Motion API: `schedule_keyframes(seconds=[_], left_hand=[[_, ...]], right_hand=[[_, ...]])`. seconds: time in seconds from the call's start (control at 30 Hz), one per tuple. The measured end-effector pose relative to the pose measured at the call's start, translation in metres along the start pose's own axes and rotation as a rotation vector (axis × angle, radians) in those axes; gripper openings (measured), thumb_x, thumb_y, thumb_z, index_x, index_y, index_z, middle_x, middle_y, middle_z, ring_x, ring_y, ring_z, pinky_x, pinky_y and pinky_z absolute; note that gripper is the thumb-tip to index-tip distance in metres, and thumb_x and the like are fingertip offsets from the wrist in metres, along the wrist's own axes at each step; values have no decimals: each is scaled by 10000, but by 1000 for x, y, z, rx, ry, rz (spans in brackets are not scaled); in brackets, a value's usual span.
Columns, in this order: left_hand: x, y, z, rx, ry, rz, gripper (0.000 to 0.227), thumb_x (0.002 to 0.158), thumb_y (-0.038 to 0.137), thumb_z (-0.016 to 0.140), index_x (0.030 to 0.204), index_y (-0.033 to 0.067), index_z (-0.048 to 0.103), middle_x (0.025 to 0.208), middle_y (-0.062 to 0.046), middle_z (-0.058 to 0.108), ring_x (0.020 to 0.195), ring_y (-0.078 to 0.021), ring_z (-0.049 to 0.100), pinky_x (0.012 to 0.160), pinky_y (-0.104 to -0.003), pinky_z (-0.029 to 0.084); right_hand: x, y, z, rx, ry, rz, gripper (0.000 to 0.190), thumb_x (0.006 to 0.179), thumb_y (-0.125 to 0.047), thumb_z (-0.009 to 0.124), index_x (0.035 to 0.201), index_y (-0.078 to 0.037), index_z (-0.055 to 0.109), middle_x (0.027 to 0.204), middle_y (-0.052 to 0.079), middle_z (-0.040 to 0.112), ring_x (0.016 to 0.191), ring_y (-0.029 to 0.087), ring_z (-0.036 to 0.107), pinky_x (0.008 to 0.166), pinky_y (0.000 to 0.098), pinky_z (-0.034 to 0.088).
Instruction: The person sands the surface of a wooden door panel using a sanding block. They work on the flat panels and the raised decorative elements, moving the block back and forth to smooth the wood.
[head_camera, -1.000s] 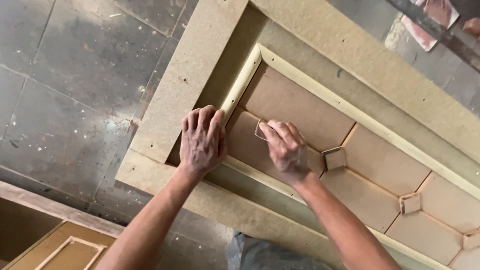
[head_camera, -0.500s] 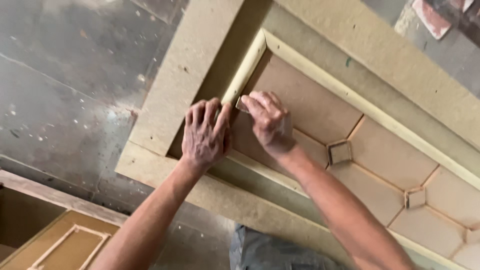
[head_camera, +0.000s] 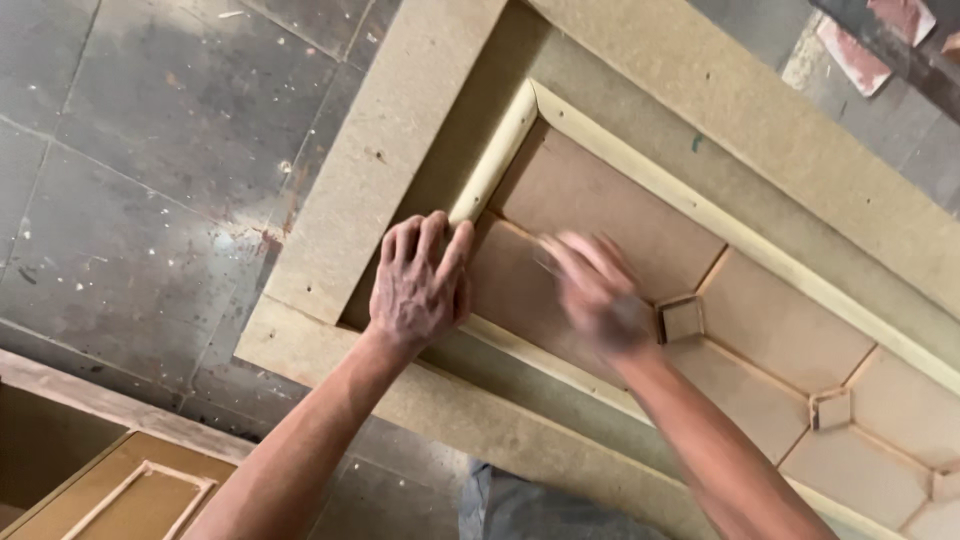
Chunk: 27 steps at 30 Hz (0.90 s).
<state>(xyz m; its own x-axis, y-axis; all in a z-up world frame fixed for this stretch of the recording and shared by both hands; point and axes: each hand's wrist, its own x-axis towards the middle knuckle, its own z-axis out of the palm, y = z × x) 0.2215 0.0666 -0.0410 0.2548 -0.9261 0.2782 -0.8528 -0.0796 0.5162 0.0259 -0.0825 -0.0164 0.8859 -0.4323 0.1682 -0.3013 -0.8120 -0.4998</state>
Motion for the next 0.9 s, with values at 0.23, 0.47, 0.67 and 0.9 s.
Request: schedule_keyframes(seconds=[0.23, 0.47, 0.67, 0.9], left_hand=[[-1, 5, -3, -8, 12, -98, 496, 911, 136, 605, 1387, 36, 505, 1273, -191, 533, 1180, -407, 518, 1014, -534, 420], [-4, 8, 2, 6, -19, -83, 525, 871, 140, 610, 1372, 24, 502, 1249, -209, 522, 1154, -410, 498, 981, -544, 412], [2, 6, 0, -9, -31, -102, 547, 827, 135, 615, 1356, 37, 515, 1234, -186, 527, 1158, -391, 503, 980, -535, 407], [-1, 4, 1, -28, -15, -102, 544, 839, 141, 628, 1358, 27, 511, 1241, -190, 521, 1161, -388, 505, 994, -523, 408]], right_hand=[[18, -19, 3, -104, 95, 52, 375, 828, 98, 581, 1163, 10, 725, 1148, 169, 711, 1017, 338, 696, 870, 402, 590], [-91, 30, -45, -273, 32, 112, 395, 743, 87, 726, 1101, -77, 754, 1027, 88, 735, 872, 280, 697, 748, 419, 531], [-85, 14, -23, -244, 148, 111, 475, 776, 85, 715, 1227, -64, 719, 1083, 103, 679, 981, 291, 664, 906, 410, 550], [-89, -11, -17, -293, 10, 136, 669, 729, 55, 705, 1388, -18, 614, 1272, 164, 583, 1183, 363, 554, 1041, 482, 449]])
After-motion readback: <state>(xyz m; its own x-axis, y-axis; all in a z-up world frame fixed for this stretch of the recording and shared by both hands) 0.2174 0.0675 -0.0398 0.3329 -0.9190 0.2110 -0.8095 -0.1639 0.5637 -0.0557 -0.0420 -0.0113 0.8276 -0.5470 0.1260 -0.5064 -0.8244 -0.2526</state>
